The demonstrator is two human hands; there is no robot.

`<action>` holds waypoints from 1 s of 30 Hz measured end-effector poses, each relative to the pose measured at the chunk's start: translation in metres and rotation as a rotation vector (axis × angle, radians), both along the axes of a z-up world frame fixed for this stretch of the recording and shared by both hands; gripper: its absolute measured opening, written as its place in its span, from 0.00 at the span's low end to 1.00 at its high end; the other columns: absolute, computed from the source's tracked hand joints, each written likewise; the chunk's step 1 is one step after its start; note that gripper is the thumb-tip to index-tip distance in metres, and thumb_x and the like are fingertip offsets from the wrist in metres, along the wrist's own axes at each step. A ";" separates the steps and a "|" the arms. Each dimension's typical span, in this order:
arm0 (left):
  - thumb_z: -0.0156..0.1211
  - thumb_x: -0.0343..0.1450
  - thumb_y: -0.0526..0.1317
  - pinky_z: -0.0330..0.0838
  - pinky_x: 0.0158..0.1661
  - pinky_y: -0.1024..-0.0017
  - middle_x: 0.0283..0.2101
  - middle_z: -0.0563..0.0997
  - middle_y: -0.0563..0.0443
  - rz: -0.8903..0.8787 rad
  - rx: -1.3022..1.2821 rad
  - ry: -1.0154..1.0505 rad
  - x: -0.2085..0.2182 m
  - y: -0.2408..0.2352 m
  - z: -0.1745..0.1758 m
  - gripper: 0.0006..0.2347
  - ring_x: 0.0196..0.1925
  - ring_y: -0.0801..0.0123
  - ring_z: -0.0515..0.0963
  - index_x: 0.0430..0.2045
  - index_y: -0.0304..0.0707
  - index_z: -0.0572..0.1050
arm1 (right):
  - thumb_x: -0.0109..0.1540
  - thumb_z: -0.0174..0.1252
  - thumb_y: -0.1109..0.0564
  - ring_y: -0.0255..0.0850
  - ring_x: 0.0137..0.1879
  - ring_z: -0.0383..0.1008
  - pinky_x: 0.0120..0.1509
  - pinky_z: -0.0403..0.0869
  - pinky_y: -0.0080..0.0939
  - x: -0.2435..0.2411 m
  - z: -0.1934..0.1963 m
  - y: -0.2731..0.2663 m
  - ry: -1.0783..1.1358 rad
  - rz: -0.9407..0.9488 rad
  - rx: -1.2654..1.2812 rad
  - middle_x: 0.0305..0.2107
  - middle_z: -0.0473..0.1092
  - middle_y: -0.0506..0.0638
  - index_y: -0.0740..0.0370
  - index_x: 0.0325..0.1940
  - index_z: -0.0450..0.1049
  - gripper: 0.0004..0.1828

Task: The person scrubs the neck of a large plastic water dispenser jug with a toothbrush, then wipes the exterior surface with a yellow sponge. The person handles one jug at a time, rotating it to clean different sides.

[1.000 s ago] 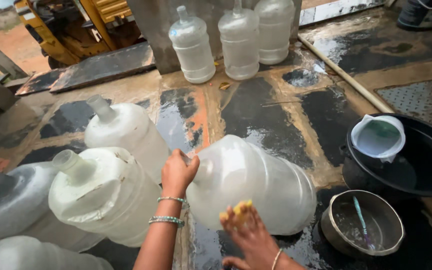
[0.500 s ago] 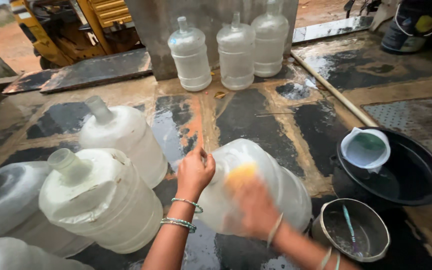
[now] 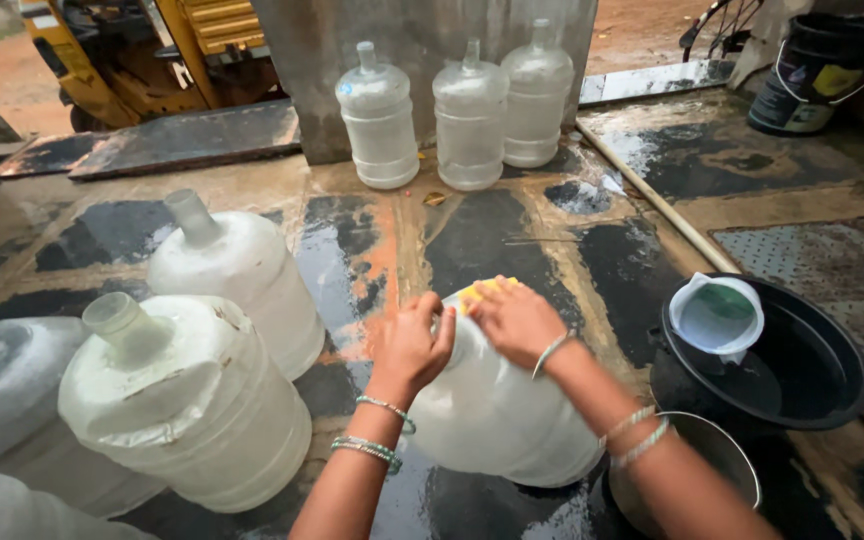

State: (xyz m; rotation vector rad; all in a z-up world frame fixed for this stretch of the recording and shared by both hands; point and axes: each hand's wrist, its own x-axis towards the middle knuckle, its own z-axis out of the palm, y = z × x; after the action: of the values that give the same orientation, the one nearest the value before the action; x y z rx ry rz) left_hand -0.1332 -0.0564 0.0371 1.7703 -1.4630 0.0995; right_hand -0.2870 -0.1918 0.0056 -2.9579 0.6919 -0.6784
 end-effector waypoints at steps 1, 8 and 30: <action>0.55 0.72 0.46 0.73 0.37 0.48 0.35 0.81 0.34 0.048 -0.005 0.013 -0.001 -0.002 -0.001 0.11 0.36 0.38 0.80 0.31 0.36 0.76 | 0.69 0.41 0.42 0.57 0.71 0.62 0.77 0.58 0.54 0.000 -0.008 0.018 0.084 -0.048 0.033 0.66 0.66 0.55 0.54 0.65 0.72 0.26; 0.55 0.69 0.44 0.75 0.39 0.48 0.29 0.81 0.30 0.204 0.065 0.070 0.010 -0.005 0.001 0.12 0.34 0.36 0.81 0.29 0.33 0.78 | 0.65 0.39 0.21 0.65 0.75 0.48 0.74 0.48 0.62 -0.028 -0.078 0.171 -0.124 0.117 -0.234 0.71 0.53 0.69 0.67 0.75 0.54 0.52; 0.51 0.71 0.47 0.72 0.45 0.46 0.40 0.81 0.29 0.358 0.230 0.024 0.048 0.003 -0.004 0.15 0.42 0.33 0.79 0.36 0.32 0.75 | 0.68 0.36 0.23 0.65 0.81 0.41 0.78 0.39 0.75 -0.025 -0.132 0.105 -0.530 -0.155 -0.001 0.73 0.49 0.66 0.52 0.76 0.57 0.42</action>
State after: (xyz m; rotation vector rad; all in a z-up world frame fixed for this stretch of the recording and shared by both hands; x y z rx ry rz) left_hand -0.0850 -0.0534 0.0330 2.2012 -1.1629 0.0962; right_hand -0.3121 -0.0867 -0.1260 -2.5512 0.8588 -1.3955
